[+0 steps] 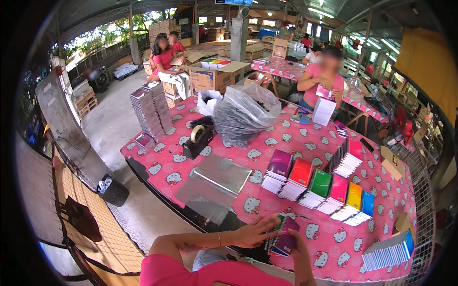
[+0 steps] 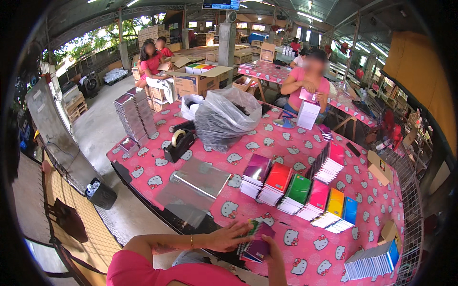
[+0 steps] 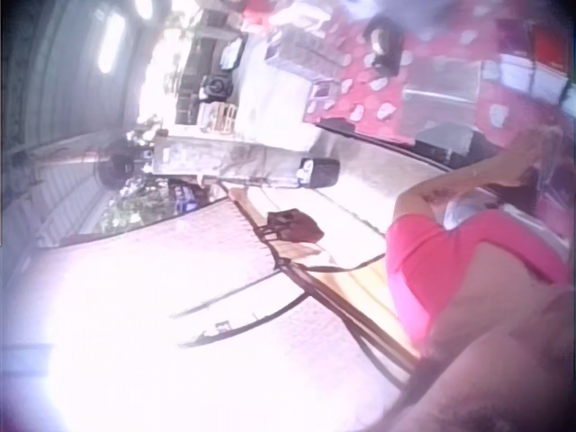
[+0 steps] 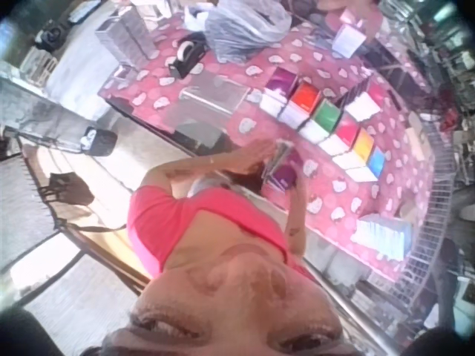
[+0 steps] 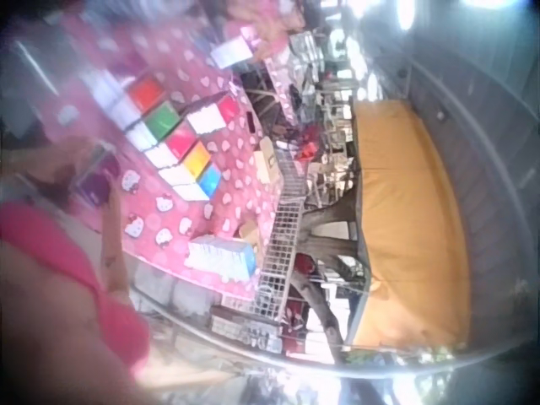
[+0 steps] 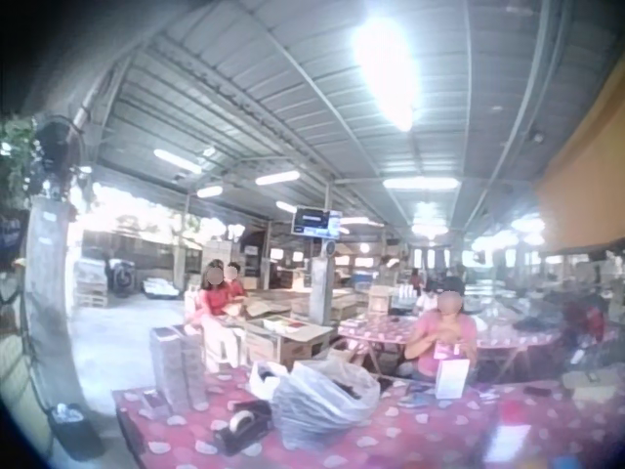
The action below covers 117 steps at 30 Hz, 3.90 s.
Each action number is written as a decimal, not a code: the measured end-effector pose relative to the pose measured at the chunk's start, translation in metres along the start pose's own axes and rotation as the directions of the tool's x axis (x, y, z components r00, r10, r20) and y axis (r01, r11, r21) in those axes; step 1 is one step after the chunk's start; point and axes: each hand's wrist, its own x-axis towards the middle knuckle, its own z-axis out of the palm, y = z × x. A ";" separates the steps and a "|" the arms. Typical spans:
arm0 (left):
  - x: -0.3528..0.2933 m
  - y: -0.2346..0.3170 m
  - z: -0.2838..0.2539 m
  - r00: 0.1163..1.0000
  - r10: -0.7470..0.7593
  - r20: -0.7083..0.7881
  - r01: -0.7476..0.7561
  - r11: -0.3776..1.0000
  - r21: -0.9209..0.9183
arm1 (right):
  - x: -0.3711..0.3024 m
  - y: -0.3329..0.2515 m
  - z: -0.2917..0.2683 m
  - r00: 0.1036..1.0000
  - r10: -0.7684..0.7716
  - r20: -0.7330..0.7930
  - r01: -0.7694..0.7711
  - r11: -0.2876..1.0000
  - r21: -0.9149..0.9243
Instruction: The person repeatedly picks up small spiral-bound notebooks from a stack, places them into clear plastic sleeves, and seals the sleeves using a tape dispenser. The packaged notebooks are then set aside on the table.
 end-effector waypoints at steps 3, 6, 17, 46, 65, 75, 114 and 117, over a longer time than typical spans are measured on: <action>-0.031 -0.034 -0.021 0.978 0.181 -0.102 -0.189 0.978 -0.086 | 0.043 0.040 0.039 0.965 0.102 0.241 -0.137 0.981 0.133; -0.070 -0.065 -0.077 0.982 -0.129 -0.138 0.084 0.952 -0.293 | 0.068 0.067 0.117 0.929 -0.263 0.261 0.309 0.939 -0.153; -0.207 -0.204 -0.088 0.746 -0.666 0.033 0.276 0.263 -0.925 | 0.220 0.221 0.209 0.704 -0.553 0.445 0.702 0.448 -0.553; -0.146 -0.164 -0.168 0.950 -0.275 0.149 0.202 0.903 0.378 | 0.224 0.212 0.197 0.737 -0.499 0.456 0.599 0.169 -0.783; -0.147 -0.256 -0.130 0.397 -0.918 -0.006 0.715 0.313 -0.625 | 0.218 0.109 0.171 0.754 -0.349 0.556 0.387 -0.449 -0.806; -0.128 -0.288 -0.101 0.407 -0.913 0.025 0.912 0.406 -0.059 | 0.242 0.100 0.140 0.736 -0.434 0.519 0.378 -0.372 -0.848; -0.228 -0.331 -0.122 0.742 -0.665 0.082 0.535 0.515 -0.669 | 0.172 0.128 0.260 0.438 -0.660 0.611 0.110 -0.635 -0.765; -0.209 -0.346 -0.121 0.693 -0.659 0.292 0.586 0.280 -0.760 | 0.184 0.165 0.263 0.550 -0.485 0.680 0.161 -0.737 -0.656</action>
